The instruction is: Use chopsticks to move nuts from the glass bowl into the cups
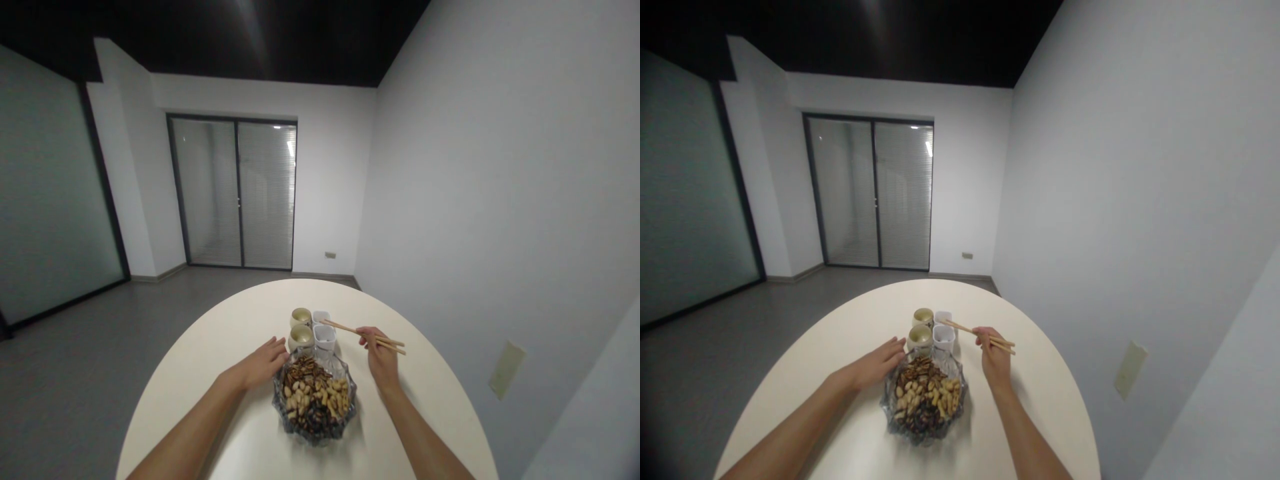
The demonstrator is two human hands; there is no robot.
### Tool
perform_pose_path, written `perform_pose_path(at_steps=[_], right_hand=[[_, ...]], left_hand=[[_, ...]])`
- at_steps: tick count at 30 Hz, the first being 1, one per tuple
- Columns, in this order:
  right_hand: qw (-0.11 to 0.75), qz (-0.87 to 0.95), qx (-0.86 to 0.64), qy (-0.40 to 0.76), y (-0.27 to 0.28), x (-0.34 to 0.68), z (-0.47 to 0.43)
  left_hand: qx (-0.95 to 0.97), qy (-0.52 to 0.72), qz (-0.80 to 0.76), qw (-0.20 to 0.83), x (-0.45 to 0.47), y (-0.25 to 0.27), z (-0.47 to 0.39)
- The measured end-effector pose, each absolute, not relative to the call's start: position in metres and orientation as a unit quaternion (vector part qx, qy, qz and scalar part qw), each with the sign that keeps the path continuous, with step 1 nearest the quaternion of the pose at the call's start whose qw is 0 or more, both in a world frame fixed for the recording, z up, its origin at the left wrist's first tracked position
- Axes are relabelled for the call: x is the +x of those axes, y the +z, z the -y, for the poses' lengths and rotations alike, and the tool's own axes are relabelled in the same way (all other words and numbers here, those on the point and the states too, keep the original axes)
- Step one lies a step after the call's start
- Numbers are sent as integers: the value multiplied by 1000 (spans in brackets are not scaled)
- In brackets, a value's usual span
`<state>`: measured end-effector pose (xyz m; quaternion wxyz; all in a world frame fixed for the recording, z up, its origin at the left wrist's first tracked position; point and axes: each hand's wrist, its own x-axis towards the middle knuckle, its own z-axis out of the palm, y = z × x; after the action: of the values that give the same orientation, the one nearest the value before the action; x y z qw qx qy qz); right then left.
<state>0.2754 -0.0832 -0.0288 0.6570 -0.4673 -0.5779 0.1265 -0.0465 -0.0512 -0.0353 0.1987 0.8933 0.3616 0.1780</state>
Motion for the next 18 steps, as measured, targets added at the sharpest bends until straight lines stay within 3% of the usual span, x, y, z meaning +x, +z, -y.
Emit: perform_pose_path(at_steps=[12,18], right_hand=[[693,553,-434,160,-1,278,114],[658,573,-445,202,6,273,120]], left_hand=[[898,187,-352,187,-46,-38,48],[900,186,-350,179,-44,-32,51]])
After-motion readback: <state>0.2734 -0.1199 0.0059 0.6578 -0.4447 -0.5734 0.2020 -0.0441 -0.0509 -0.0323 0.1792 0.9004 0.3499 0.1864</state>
